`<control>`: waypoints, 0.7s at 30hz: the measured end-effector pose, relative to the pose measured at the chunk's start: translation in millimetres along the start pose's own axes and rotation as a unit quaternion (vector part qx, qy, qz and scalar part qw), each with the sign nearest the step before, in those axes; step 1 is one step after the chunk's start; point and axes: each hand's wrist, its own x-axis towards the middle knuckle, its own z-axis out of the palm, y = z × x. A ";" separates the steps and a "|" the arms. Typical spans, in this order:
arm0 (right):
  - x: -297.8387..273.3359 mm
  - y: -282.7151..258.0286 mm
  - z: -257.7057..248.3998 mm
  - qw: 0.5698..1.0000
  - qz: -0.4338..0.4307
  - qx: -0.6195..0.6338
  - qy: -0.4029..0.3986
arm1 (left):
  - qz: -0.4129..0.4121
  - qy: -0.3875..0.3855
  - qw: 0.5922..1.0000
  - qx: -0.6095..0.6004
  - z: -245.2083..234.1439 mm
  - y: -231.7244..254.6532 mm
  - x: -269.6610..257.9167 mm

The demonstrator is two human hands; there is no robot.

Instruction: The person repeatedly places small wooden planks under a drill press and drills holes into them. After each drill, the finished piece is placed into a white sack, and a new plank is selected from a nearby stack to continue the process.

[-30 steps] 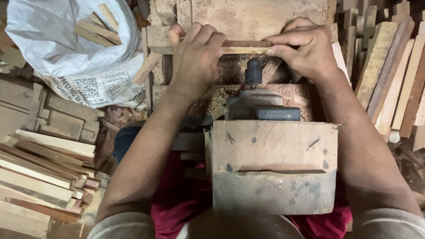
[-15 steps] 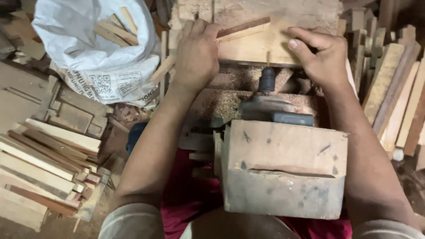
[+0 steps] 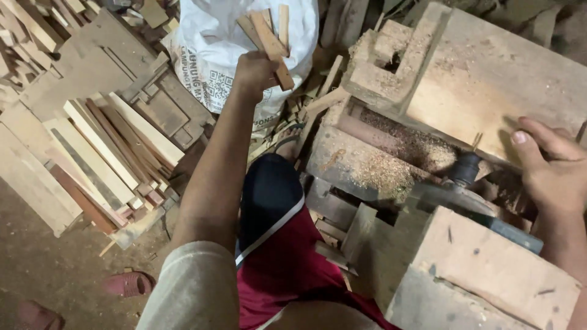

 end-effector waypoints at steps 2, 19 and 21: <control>-0.2 -15.5 3.0 0.999 0.033 0.006 0.000 | -0.020 0.018 0.999 -0.027 -11.4 -20.1 17.8; -1.3 3.5 0.9 0.999 0.026 0.038 0.026 | 0.006 -0.050 0.989 -0.141 15.9 -3.5 14.1; 1.7 8.6 -2.0 0.999 0.030 0.035 0.025 | 0.024 -0.082 0.995 -0.054 26.3 18.7 -22.2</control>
